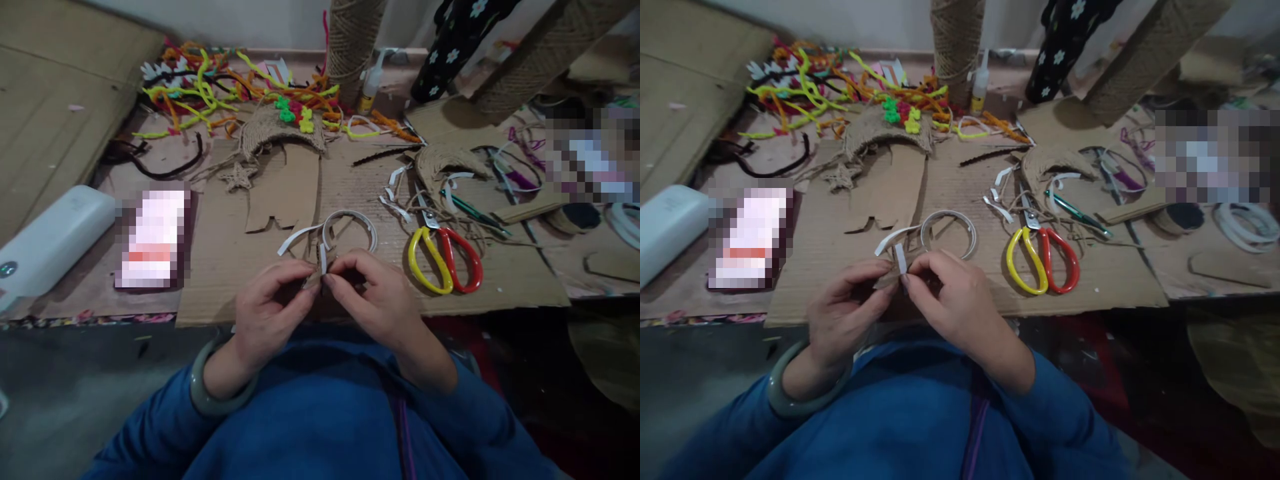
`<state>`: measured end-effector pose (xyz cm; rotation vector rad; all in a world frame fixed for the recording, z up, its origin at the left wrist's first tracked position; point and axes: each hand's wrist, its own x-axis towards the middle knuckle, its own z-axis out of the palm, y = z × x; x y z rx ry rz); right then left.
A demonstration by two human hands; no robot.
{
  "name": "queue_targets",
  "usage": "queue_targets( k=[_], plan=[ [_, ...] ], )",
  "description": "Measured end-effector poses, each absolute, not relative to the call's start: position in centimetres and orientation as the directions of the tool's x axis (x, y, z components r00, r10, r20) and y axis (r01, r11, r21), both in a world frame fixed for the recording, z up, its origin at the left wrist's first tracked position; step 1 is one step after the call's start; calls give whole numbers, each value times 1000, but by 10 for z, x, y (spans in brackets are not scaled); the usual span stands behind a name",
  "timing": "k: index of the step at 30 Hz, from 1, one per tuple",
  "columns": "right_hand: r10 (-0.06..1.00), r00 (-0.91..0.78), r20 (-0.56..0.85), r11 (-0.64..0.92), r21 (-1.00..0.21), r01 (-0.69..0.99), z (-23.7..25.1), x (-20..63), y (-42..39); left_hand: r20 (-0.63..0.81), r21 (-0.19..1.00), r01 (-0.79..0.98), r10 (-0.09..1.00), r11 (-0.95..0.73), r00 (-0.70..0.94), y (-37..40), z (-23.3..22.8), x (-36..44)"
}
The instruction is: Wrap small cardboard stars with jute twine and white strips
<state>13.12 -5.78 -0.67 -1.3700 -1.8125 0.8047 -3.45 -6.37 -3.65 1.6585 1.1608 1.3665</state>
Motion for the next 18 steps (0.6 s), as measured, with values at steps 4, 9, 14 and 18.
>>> queue_targets(
  k=[4,9,14,18],
  plan=[
    [972,-180,152,225,-827,515,-5,132,-57,358,900,247,932,-360,56,-64,-37,-35],
    [969,-183,167,239,-821,519,-4,132,-57,354,897,261,934,-357,60,-64,-36,-34],
    [971,-189,144,224,-824,520,-5,133,-55,378,887,253,922,-386,82,-62,-37,-32],
    [975,-184,125,205,-826,525,-6,133,-54,357,903,228,931,-364,71,-64,-40,-32]
  ],
)
